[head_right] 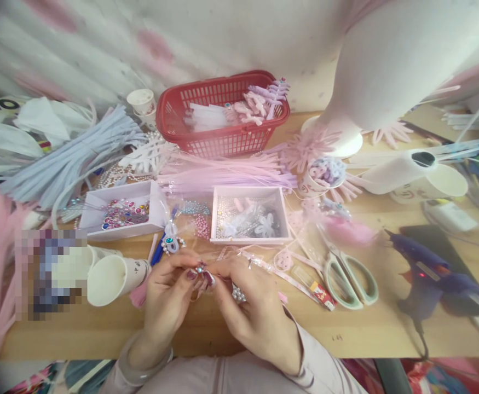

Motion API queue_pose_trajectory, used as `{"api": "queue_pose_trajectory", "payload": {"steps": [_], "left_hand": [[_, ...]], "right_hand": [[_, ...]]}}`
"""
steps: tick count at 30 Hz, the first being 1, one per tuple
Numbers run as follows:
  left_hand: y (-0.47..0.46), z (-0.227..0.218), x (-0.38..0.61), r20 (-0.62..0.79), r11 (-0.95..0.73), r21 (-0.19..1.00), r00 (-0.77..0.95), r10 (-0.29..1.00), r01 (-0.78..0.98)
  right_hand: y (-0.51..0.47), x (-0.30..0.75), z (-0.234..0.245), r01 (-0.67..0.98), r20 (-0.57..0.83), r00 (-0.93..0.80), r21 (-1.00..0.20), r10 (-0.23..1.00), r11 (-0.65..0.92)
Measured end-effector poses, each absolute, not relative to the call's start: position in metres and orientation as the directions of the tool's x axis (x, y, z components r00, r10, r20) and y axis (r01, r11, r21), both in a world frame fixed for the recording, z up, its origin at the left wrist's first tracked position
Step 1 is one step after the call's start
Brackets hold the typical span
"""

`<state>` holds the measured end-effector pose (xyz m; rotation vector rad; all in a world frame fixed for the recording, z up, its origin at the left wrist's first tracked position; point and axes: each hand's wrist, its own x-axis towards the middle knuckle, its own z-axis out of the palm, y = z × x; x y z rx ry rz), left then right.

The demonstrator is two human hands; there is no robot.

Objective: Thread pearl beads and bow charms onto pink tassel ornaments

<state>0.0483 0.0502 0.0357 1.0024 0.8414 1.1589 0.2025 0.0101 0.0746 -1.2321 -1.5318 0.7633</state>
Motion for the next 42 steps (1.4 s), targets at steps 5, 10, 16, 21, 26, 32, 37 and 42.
{"api": "queue_pose_trajectory", "payload": {"steps": [5,10,16,21,26,32,37,42], "left_hand": [[0.051,0.038,0.05,0.081,-0.008,0.949,0.222,0.972,-0.315],[0.046,0.037,0.049,0.191,-0.147,0.963,0.184,0.964,-0.224],[0.041,0.038,0.05,0.213,-0.193,0.973,0.164,0.963,-0.129],[0.039,0.047,0.052,0.307,-0.318,0.945,0.135,0.942,0.071],[0.032,0.046,0.052,0.353,-0.371,0.914,0.131,0.926,0.163],[0.026,0.045,0.047,0.292,-0.289,0.949,0.005,0.956,-0.128],[0.023,0.06,0.037,0.226,-0.181,0.909,0.079,0.971,-0.376],[0.022,0.064,0.035,0.172,-0.13,0.937,0.102,0.98,-0.323]], "right_hand": [[0.009,0.202,0.075,0.357,0.299,-0.016,-0.889,0.954,0.285],[0.007,0.203,0.076,0.373,0.294,-0.025,-0.884,0.955,0.282],[0.004,0.204,0.076,0.332,0.24,-0.035,-0.913,0.97,0.238],[0.0,0.204,0.073,0.252,0.185,-0.063,-0.948,0.981,0.195],[-0.003,0.204,0.07,0.248,0.155,-0.064,-0.955,0.986,0.166],[-0.001,0.206,0.074,0.344,0.193,-0.12,-0.912,0.974,0.223],[0.0,0.21,0.074,0.42,0.193,-0.183,-0.871,0.964,0.254],[-0.001,0.218,0.074,0.47,0.087,-0.229,-0.863,0.969,0.189]]}}
